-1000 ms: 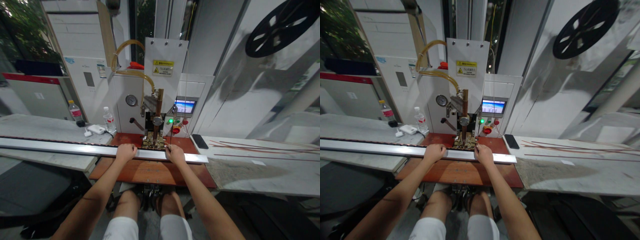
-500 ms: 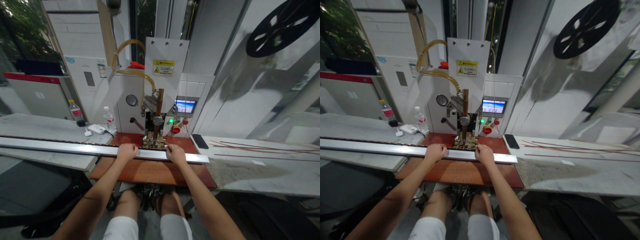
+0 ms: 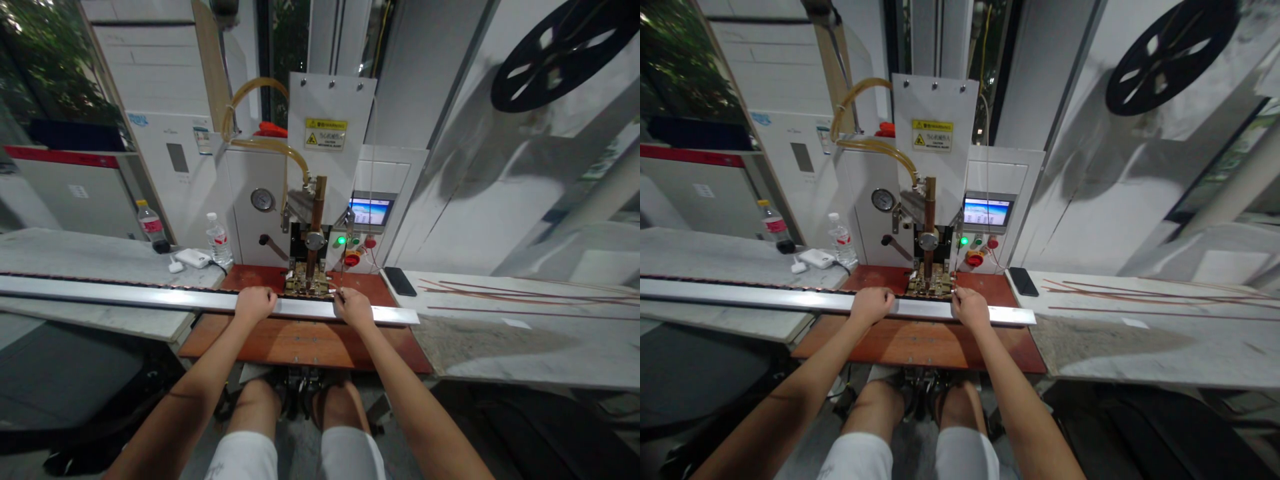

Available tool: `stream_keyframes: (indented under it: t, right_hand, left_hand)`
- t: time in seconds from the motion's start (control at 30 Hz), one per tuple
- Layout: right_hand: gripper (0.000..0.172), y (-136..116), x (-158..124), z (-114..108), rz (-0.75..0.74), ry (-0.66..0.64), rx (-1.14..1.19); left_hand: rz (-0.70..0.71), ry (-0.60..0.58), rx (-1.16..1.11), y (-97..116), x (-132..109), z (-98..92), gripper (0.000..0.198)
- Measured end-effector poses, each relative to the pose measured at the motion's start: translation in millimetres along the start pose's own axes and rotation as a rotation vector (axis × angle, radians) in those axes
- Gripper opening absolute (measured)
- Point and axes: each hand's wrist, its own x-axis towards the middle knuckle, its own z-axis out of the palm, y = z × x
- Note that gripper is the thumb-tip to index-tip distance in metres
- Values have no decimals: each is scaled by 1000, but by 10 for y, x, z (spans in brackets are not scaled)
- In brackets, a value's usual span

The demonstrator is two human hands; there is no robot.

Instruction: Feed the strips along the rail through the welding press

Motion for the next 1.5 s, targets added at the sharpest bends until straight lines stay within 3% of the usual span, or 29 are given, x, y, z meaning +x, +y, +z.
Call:
stream_keyframes:
  t: [1.5]
  right_hand:
    - [30,109,-45,-53,52,-37,-14]
  left_hand:
    - [-17,-14,-45,167,-16,-21,47]
